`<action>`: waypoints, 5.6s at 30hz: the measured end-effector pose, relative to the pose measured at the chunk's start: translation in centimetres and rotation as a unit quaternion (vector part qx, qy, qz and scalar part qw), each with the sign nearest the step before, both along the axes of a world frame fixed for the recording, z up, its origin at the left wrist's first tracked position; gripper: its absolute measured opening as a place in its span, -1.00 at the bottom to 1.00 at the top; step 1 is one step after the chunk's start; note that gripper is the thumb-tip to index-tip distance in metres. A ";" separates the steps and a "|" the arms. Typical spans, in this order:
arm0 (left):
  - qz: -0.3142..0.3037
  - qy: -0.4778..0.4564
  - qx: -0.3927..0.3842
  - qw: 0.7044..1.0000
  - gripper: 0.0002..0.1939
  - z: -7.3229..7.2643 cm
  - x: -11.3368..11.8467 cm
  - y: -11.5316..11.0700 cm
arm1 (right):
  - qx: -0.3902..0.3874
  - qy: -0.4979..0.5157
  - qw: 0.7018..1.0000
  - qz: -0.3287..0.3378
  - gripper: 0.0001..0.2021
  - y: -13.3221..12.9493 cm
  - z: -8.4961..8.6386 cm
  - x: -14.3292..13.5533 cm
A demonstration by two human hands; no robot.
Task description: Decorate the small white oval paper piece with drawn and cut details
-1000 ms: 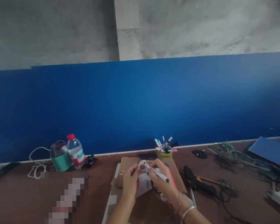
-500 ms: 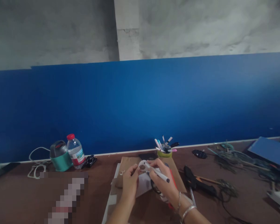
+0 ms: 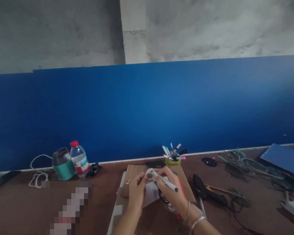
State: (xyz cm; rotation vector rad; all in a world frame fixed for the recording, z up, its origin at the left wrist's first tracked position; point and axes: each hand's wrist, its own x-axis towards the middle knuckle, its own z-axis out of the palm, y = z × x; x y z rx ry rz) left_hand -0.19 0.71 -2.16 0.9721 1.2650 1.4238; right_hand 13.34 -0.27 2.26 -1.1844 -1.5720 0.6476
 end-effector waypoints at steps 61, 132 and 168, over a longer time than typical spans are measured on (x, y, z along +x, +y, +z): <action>0.025 -0.037 -0.017 0.999 -0.41 1.4 -0.1 -0.5 | 0.041 -0.021 0.999 0.011 -0.96 0.2 -2.2 -0.8; 0.015 -0.004 -0.019 1.000 -0.49 0.5 -0.2 -0.2 | 0.059 -0.080 0.995 -0.014 -0.94 0.3 -2.4 -1.0; 0.026 -0.025 -0.017 0.999 -0.41 0.5 -0.3 -0.1 | 0.058 -0.063 0.996 -0.002 -0.89 0.1 -1.8 -0.9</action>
